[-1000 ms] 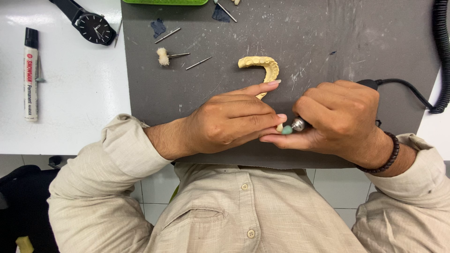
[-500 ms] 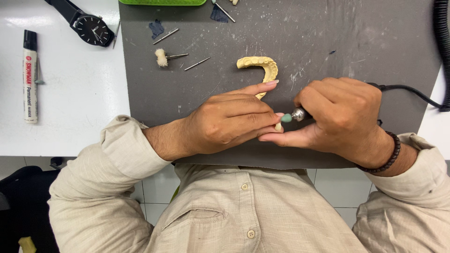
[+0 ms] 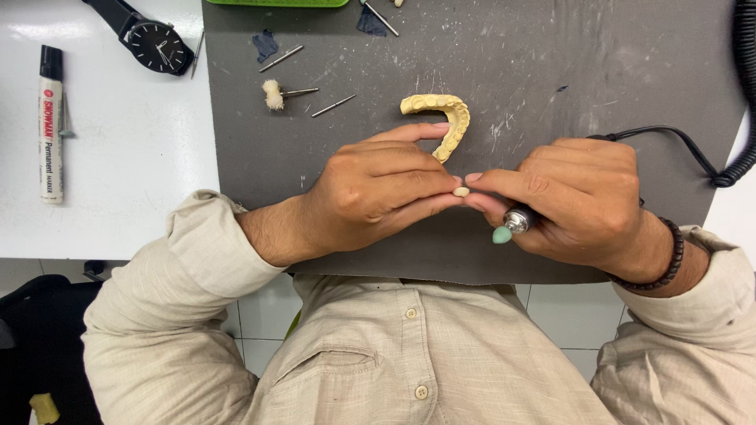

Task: The person sits at a dental laboratory bench and fits individual acrylic teeth onto a partial denture base, pressing and aligning them by hand. They then hold a single tooth against a rotary grinding tool to grind its surface, repositioning it repeatedly while grinding.

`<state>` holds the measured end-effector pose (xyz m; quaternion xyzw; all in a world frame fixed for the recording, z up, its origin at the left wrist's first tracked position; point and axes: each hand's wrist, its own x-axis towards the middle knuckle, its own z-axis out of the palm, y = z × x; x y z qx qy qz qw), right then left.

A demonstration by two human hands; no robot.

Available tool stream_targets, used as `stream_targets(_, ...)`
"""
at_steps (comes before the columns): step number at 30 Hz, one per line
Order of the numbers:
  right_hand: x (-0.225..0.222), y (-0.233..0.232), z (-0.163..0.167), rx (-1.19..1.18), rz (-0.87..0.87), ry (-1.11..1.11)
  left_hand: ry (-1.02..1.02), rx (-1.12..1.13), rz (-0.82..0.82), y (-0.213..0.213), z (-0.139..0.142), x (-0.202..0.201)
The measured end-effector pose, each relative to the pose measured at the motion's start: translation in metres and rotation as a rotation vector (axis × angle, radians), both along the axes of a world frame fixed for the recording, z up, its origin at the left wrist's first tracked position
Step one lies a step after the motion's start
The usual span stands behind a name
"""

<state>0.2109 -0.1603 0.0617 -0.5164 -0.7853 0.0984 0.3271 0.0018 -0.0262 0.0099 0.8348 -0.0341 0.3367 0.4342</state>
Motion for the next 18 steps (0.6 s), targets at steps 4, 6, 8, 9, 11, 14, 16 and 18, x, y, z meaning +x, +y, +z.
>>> stream_targets(4, 0.001, 0.001, 0.005, 0.023, -0.001, -0.007, 0.000, -0.089, -0.054, 0.001, 0.004, 0.001)
stream_targets(6, 0.003, 0.002, 0.008, 0.033, 0.004, -0.006, 0.018, -0.144, -0.077, 0.001, 0.007, 0.002)
stream_targets(8, 0.003, 0.003, 0.009, 0.047, 0.019, 0.003, 0.050, -0.193, -0.087, 0.001, 0.010, 0.002)
stream_targets(9, 0.004, 0.003, 0.009, 0.052, 0.030, -0.002, 0.078, -0.246, -0.099, 0.001, 0.010, 0.002)
stream_targets(11, 0.004, 0.003, 0.010, 0.064, 0.051, -0.013, 0.133, -0.351, -0.125, 0.001, 0.012, 0.002)
stream_targets(14, 0.004, 0.004, 0.009, 0.078, 0.072, -0.011, 0.062, -0.315, -0.130, 0.002, 0.011, 0.001)
stream_targets(16, 0.003, 0.004, 0.009, 0.082, 0.067, -0.016, 0.078, -0.326, -0.134, 0.003, 0.011, 0.000)
stream_targets(18, 0.002, 0.005, 0.009, 0.088, 0.063, -0.016, 0.080, -0.325, -0.130, 0.003, 0.010, -0.001)
